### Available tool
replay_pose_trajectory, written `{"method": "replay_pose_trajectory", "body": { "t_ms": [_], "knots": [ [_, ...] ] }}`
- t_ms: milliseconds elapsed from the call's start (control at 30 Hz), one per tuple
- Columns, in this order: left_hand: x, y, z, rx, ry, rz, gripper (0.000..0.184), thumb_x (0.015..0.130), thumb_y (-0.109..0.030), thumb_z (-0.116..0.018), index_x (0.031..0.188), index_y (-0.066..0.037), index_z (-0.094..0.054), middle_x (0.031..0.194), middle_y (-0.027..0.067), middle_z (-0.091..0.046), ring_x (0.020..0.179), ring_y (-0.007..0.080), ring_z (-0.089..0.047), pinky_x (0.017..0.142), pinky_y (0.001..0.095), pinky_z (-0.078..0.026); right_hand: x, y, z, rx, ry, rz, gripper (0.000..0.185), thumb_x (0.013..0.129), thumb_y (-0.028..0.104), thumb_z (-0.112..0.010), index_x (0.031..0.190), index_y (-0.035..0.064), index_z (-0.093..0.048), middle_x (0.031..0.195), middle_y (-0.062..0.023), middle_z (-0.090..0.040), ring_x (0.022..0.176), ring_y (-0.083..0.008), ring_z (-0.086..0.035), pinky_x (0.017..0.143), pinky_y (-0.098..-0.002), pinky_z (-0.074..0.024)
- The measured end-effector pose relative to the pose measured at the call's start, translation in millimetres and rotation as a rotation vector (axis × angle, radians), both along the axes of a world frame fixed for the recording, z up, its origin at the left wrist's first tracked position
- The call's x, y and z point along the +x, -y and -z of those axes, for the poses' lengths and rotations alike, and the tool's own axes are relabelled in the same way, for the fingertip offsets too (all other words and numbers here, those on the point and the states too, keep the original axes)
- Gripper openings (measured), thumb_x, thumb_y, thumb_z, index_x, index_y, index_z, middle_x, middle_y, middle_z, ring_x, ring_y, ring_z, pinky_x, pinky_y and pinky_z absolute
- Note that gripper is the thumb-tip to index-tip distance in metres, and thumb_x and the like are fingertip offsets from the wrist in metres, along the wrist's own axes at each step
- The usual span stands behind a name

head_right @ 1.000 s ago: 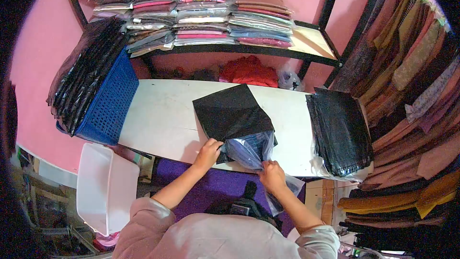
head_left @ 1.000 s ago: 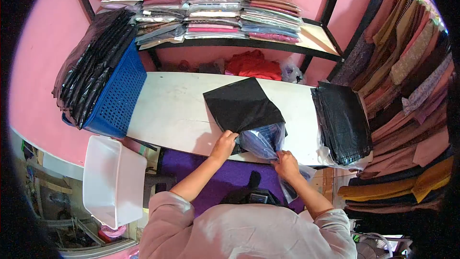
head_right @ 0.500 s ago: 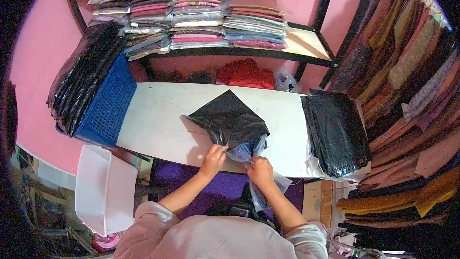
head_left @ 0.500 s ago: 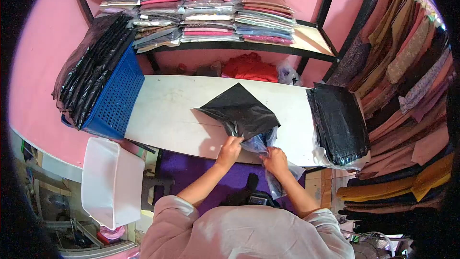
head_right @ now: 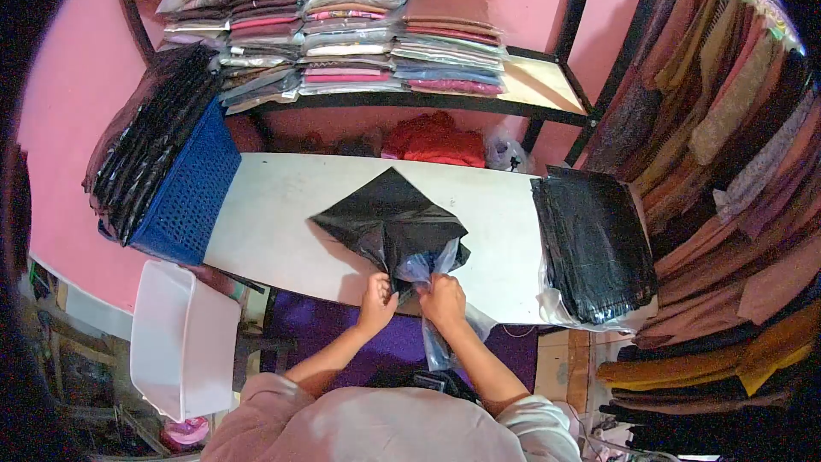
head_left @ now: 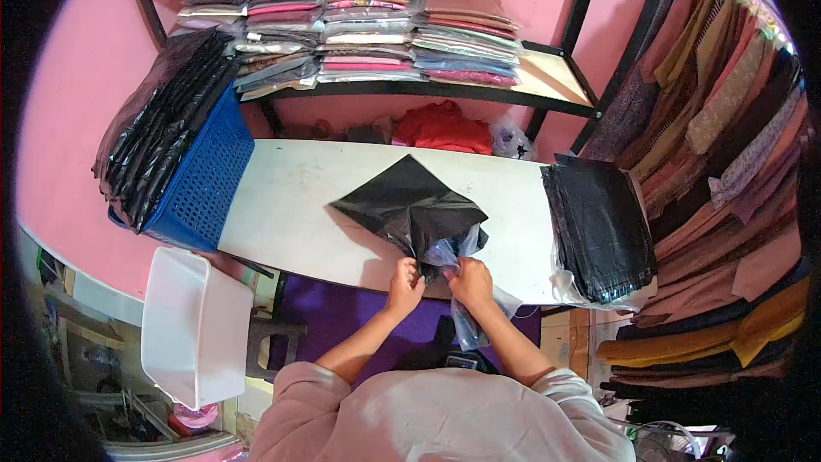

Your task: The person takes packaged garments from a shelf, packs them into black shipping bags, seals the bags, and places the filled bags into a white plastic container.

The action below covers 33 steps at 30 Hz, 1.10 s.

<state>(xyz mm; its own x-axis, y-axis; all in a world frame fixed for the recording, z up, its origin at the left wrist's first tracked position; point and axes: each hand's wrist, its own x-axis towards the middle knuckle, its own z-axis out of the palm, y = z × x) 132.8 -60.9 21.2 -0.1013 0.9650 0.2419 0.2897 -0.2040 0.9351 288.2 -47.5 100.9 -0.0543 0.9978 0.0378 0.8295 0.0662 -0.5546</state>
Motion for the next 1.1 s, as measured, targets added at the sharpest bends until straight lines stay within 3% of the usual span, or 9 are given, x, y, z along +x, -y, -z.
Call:
{"method": "replay_pose_trajectory", "body": {
  "t_ms": [133, 300, 333, 433, 633, 733, 933, 1000, 1100],
  "knots": [
    [-17.8, -19.5, 27.9, 0.046, 0.166, -0.250, 0.044, 0.072, 0.004, -0.056, 0.112, -0.001, -0.036, 0.076, 0.0049, -0.046, 0.061, 0.0114, -0.049, 0.055, 0.0239, -0.042, -16.6, -12.2, 14.5, 0.022, -0.047, -0.043, 0.042, 0.060, 0.030, -0.072, 0.084, -0.0027, -0.061, 0.080, -0.0197, -0.060, 0.076, -0.0344, -0.058, 0.069, -0.0404, -0.0460],
    [-46.9, -36.6, 55.0, -0.077, -0.255, -0.374, 0.038, 0.070, 0.003, -0.053, 0.106, 0.007, -0.042, 0.071, 0.0114, -0.056, 0.062, 0.0184, -0.055, 0.058, 0.0280, -0.044, -9.7, -31.8, 21.4, 0.020, -0.327, -0.075, 0.062, 0.065, 0.047, -0.067, 0.103, -0.0017, -0.057, 0.086, -0.0204, -0.061, 0.076, -0.0313, -0.059, 0.073, -0.0366, -0.0464],
    [-49.8, -36.6, 59.2, -0.073, -0.253, -0.374, 0.038, 0.070, 0.003, -0.053, 0.106, 0.007, -0.042, 0.071, 0.0114, -0.056, 0.062, 0.0184, -0.055, 0.058, 0.0280, -0.044, 0.0, -38.2, 21.8, -0.135, -0.405, -0.010, 0.058, 0.067, 0.043, -0.067, 0.102, -0.0019, -0.058, 0.089, -0.0181, -0.062, 0.076, -0.0249, -0.060, 0.072, -0.0331, -0.0464],
    [-62.1, -43.4, 80.4, -0.134, -0.102, -0.409, 0.035, 0.068, 0.003, -0.051, 0.102, 0.009, -0.045, 0.066, 0.0131, -0.058, 0.063, 0.0212, -0.058, 0.058, 0.0301, -0.044, 30.2, -60.6, 77.3, 0.130, -0.692, -0.039, 0.046, 0.076, 0.037, -0.063, 0.101, -0.0009, -0.059, 0.076, -0.0056, -0.063, 0.068, -0.0105, -0.052, 0.065, -0.0254, -0.0427],
    [-61.2, -41.8, 52.4, -0.272, -0.280, -0.375, 0.018, 0.069, 0.000, -0.052, 0.086, 0.005, -0.050, 0.069, 0.0196, -0.057, 0.068, 0.0308, -0.057, 0.061, 0.0367, -0.044, 98.9, -114.3, 88.6, -0.525, -0.869, 0.146, 0.028, 0.077, 0.027, -0.064, 0.094, 0.0054, -0.061, 0.082, -0.0034, -0.062, 0.071, -0.0096, -0.055, 0.064, -0.0223, -0.0441],
    [-62.1, -38.8, 53.3, -0.222, -0.466, -0.337, 0.015, 0.071, -0.005, -0.052, 0.081, 0.005, -0.049, 0.072, 0.0233, -0.056, 0.071, 0.0381, -0.056, 0.065, 0.0429, -0.043, 90.6, -155.8, 111.2, -0.145, -0.723, 0.013, 0.011, 0.076, 0.009, -0.059, 0.084, 0.0014, -0.059, 0.080, -0.0046, -0.062, 0.069, -0.0122, -0.056, 0.062, -0.0258, -0.0454],
    [-60.9, -41.2, 43.8, -0.275, -0.530, -0.308, 0.016, 0.076, -0.008, -0.048, 0.080, 0.007, -0.049, 0.078, 0.0281, -0.054, 0.075, 0.0428, -0.054, 0.069, 0.0467, -0.043, 45.8, -209.7, 125.3, -0.101, -0.692, -0.107, 0.018, 0.070, 0.004, -0.058, 0.088, -0.0012, -0.059, 0.077, -0.0124, -0.063, 0.075, -0.0193, -0.062, 0.069, -0.0290, -0.0483],
    [-59.1, -44.1, 37.7, -0.340, -0.558, -0.313, 0.016, 0.077, -0.008, -0.047, 0.080, 0.007, -0.049, 0.078, 0.0284, -0.054, 0.075, 0.0430, -0.054, 0.069, 0.0465, -0.043, 48.7, -212.7, 130.7, -0.065, -0.381, -0.159, 0.019, 0.069, 0.001, -0.052, 0.086, -0.0004, -0.060, 0.071, -0.0133, -0.062, 0.066, -0.0177, -0.060, 0.062, -0.0298, -0.0466],
    [-61.3, -46.2, 36.5, -0.357, -0.539, -0.309, 0.017, 0.077, -0.009, -0.045, 0.080, 0.008, -0.050, 0.081, 0.0280, -0.054, 0.076, 0.0421, -0.054, 0.069, 0.0458, -0.044, 59.7, -187.4, 124.4, 0.149, -0.282, -0.162, 0.019, 0.065, -0.003, -0.048, 0.079, -0.0001, -0.060, 0.071, -0.0205, -0.058, 0.066, -0.0347, -0.057, 0.062, -0.0373, -0.0453]
  ]
}}
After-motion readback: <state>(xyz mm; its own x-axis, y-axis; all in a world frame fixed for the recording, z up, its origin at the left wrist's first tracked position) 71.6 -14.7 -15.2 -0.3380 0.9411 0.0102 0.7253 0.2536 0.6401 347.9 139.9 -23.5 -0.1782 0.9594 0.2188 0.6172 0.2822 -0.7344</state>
